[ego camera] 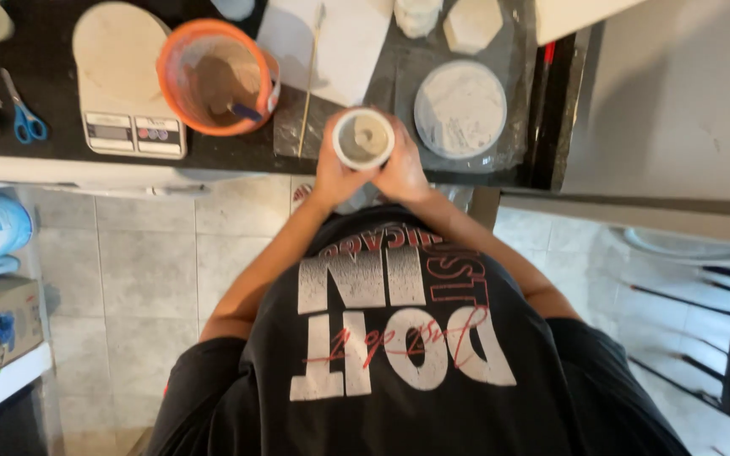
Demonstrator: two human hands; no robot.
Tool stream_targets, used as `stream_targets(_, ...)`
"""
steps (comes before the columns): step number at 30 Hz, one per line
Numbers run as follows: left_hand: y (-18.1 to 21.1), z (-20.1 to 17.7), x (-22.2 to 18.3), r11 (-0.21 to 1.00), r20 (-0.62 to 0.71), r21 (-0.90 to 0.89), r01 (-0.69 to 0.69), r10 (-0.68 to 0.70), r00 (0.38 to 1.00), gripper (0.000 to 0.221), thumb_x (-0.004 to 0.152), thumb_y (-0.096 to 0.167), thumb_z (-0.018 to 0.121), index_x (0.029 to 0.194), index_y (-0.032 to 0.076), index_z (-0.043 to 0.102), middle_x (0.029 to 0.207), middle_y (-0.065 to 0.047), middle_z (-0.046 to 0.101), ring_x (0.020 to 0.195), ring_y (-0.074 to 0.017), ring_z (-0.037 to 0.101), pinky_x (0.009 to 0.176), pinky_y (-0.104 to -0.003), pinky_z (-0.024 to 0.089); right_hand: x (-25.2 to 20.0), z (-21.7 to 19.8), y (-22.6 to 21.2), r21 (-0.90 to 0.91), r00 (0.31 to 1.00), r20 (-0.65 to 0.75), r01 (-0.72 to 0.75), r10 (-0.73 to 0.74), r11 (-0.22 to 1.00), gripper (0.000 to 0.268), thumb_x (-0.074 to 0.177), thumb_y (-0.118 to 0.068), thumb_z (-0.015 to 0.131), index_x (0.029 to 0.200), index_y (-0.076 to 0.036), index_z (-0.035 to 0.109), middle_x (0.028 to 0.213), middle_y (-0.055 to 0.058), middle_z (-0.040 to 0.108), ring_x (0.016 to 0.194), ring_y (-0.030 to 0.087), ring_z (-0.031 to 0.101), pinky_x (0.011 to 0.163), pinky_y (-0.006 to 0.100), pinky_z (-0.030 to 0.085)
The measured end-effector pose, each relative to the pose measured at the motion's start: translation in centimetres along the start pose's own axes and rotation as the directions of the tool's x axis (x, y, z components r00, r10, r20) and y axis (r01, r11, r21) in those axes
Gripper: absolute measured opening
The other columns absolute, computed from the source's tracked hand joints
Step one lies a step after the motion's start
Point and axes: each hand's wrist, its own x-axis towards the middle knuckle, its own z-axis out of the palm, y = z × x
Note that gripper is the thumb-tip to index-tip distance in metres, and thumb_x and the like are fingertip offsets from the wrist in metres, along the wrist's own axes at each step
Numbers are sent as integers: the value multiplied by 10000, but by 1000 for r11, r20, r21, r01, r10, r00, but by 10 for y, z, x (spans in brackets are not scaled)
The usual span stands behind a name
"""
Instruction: Measuring and mixing powder with water in a small bucket on a digital scale
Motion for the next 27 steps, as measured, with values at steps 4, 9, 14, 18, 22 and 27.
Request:
stream_targets(4,-41,-10,-3,996,19,90,31,-32,999,848,670,54,890,1401,-38,468,1308,-309,551,1276,-466,560,1142,-570,389,-7,24,39,-20,998,-41,-45,44,999,655,712,-122,846,1294,1,573,1054,250,660,988,507,675,804,569,592)
stream_targets(9,-59,-11,-15,978,-28,170,123,-120,992,854,658,138,946,1388,30,516,1257,-259,615,1219,-435,625,1095,-540,452,-22,35,66,-68,998,-4,-57,57,996,689,695,-125,824,1308,36,555,1074,281,635,994,519,672,862,547,587)
stream_targets(14,-49,-9,-13,968,-67,174,179,-170,983,856,675,160,977,1389,52,518,1250,-246,641,1215,-410,638,1088,-533,468,-24,-6,29,-19,984,126,-127,128,992,787,701,-111,899,1362,84,519,1135,311,656,1022,490,692,899,558,577)
stream_targets(18,-44,-9,-12,973,-74,143,181,-172,982,855,679,163,1028,1376,82,540,1238,-200,667,1205,-340,659,1084,-500,477,-59,-62,32,-48,903,159,-396,398,917,127,915,-240,787,988,-136,786,723,38,751,647,208,742,588,301,542)
stream_targets(22,-32,-11,-11,982,-5,146,117,-117,993,802,780,152,967,1406,50,475,1356,-131,627,1255,-240,616,1131,-353,470,-89,-110,57,72,643,47,-765,764,640,126,923,-189,735,892,-70,763,592,43,680,400,86,515,413,230,405)
stream_targets(27,-17,-11,-5,973,25,177,150,-157,987,754,800,125,953,1379,64,474,1326,-125,624,1238,-259,608,1109,-369,474,-71,-135,60,579,380,38,-762,924,290,265,897,-180,792,1063,14,724,670,82,669,416,54,420,396,200,271)
